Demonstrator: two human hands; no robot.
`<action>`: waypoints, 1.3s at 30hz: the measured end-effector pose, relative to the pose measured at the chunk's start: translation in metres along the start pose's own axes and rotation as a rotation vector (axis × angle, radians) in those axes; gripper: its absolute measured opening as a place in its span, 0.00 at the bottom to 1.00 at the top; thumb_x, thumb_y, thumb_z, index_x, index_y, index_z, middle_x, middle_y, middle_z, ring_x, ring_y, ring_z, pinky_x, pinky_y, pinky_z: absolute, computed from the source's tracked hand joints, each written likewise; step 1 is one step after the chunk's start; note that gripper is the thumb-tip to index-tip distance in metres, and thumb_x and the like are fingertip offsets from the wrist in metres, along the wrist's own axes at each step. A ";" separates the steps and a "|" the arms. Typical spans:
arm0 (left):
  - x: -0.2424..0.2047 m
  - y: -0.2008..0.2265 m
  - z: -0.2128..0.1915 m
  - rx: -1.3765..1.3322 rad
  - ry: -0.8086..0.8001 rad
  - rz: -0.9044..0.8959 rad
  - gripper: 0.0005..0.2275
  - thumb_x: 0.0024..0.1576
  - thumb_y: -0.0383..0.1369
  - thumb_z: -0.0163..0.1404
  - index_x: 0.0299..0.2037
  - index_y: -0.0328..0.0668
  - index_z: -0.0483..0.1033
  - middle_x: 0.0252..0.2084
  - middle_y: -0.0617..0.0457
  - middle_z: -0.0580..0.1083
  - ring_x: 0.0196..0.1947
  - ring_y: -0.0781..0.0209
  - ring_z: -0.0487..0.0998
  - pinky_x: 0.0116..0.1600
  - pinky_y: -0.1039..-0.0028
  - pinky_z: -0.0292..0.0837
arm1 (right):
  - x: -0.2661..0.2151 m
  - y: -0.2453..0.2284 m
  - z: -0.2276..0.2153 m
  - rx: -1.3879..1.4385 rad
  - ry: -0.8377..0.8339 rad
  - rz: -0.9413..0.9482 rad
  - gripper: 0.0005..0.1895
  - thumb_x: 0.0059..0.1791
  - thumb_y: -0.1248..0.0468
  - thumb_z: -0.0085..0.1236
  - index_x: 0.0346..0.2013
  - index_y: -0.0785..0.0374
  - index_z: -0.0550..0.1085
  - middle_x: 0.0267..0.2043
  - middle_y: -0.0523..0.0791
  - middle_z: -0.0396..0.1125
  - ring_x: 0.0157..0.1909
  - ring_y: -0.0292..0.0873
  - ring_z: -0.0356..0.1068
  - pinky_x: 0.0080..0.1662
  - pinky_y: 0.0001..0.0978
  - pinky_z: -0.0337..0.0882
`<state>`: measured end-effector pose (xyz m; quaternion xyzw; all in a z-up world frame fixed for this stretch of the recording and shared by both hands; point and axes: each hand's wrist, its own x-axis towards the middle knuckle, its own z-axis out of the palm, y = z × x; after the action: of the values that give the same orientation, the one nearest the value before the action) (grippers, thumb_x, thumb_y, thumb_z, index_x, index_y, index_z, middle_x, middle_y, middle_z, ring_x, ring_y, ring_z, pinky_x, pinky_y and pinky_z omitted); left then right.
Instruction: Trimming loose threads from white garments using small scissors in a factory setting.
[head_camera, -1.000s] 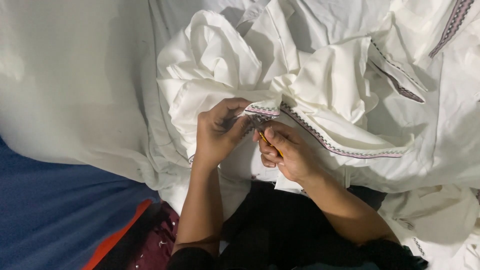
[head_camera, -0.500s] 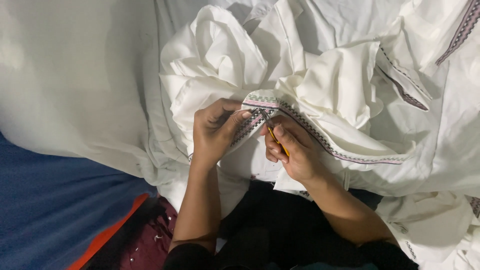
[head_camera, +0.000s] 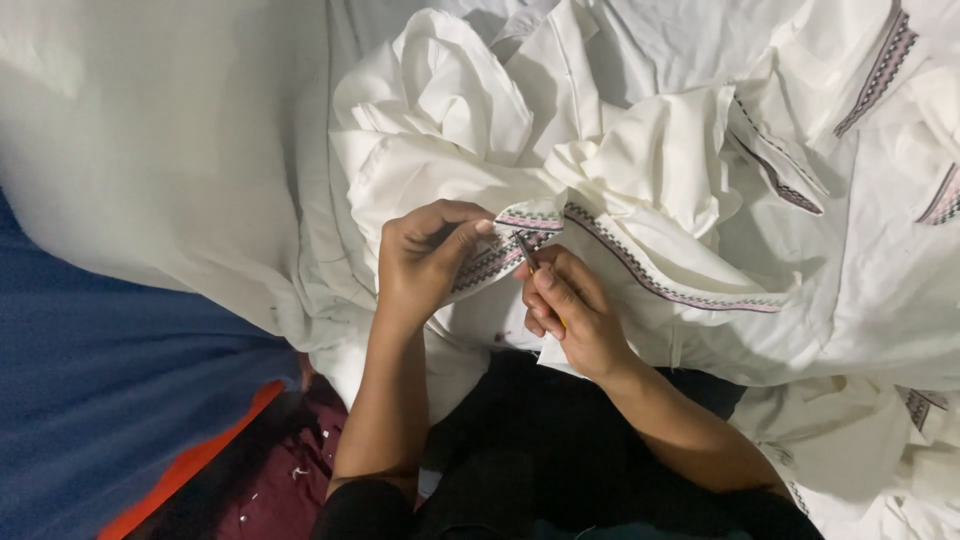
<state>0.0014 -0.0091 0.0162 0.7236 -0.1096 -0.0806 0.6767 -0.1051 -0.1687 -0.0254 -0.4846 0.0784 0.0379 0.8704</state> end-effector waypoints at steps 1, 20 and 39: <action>-0.002 0.000 0.000 -0.001 -0.002 0.001 0.01 0.55 0.26 0.63 0.34 0.39 0.85 0.28 0.49 0.81 0.33 0.65 0.81 0.44 0.71 0.78 | -0.002 -0.001 0.003 -0.001 0.001 -0.002 0.18 0.58 0.58 0.45 0.49 0.75 0.67 0.23 0.42 0.55 0.15 0.28 0.51 0.27 0.27 0.69; -0.031 0.010 0.004 0.195 -0.065 0.260 0.02 0.61 0.26 0.55 0.36 0.38 0.79 0.27 0.43 0.79 0.29 0.44 0.83 0.37 0.63 0.78 | -0.045 0.006 0.047 0.210 0.092 0.149 0.18 0.60 0.56 0.39 0.49 0.71 0.66 0.20 0.44 0.53 0.12 0.33 0.49 0.23 0.40 0.71; -0.040 0.002 0.004 0.215 -0.103 0.345 0.03 0.62 0.27 0.53 0.35 0.40 0.78 0.23 0.47 0.76 0.24 0.46 0.80 0.32 0.65 0.77 | -0.065 0.009 0.069 0.540 0.175 0.256 0.20 0.60 0.48 0.39 0.49 0.60 0.71 0.20 0.40 0.53 0.15 0.33 0.48 0.28 0.40 0.67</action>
<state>-0.0387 -0.0025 0.0163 0.7571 -0.2745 0.0118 0.5927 -0.1640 -0.1049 0.0143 -0.2236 0.2209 0.0831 0.9457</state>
